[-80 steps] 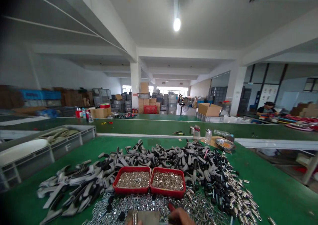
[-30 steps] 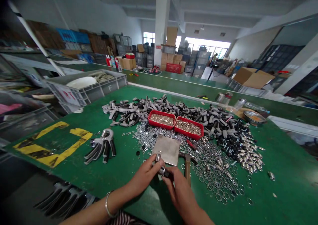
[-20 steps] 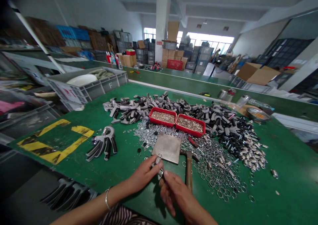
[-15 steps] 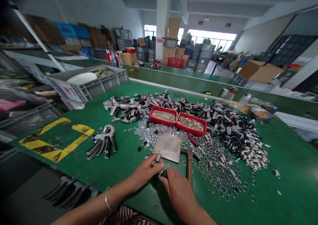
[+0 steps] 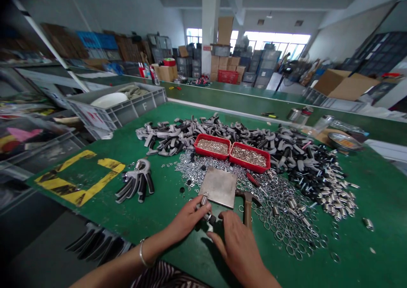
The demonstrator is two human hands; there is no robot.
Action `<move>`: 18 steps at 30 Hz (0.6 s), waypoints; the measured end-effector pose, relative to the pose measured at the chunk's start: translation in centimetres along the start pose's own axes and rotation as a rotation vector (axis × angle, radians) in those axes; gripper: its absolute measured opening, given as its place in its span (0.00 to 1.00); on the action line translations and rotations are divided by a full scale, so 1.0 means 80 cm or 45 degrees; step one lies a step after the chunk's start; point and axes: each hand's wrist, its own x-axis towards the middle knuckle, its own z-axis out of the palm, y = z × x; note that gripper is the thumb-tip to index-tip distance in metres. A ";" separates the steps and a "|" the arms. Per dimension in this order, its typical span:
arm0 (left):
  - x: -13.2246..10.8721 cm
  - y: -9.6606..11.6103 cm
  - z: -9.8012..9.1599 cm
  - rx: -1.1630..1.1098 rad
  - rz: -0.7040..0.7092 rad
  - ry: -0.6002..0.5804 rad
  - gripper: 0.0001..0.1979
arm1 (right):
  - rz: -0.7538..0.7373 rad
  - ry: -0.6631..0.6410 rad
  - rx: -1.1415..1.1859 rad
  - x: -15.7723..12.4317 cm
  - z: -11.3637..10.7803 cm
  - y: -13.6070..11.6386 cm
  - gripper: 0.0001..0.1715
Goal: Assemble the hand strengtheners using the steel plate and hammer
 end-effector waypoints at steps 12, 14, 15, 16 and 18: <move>0.003 0.008 0.005 0.220 0.112 -0.056 0.14 | -0.355 0.466 -0.618 -0.017 -0.013 0.012 0.22; 0.004 0.014 0.007 0.146 0.197 -0.053 0.12 | -0.239 0.320 -0.395 -0.014 -0.012 0.015 0.28; 0.005 0.018 0.008 0.155 0.289 -0.096 0.11 | -0.152 0.198 -0.267 -0.013 -0.012 0.017 0.33; 0.006 0.020 0.008 0.190 0.378 -0.143 0.09 | -0.079 0.079 -0.164 -0.011 -0.012 0.018 0.39; 0.010 0.021 0.011 0.255 0.436 -0.178 0.08 | -0.062 -0.059 -0.066 -0.009 -0.013 0.019 0.44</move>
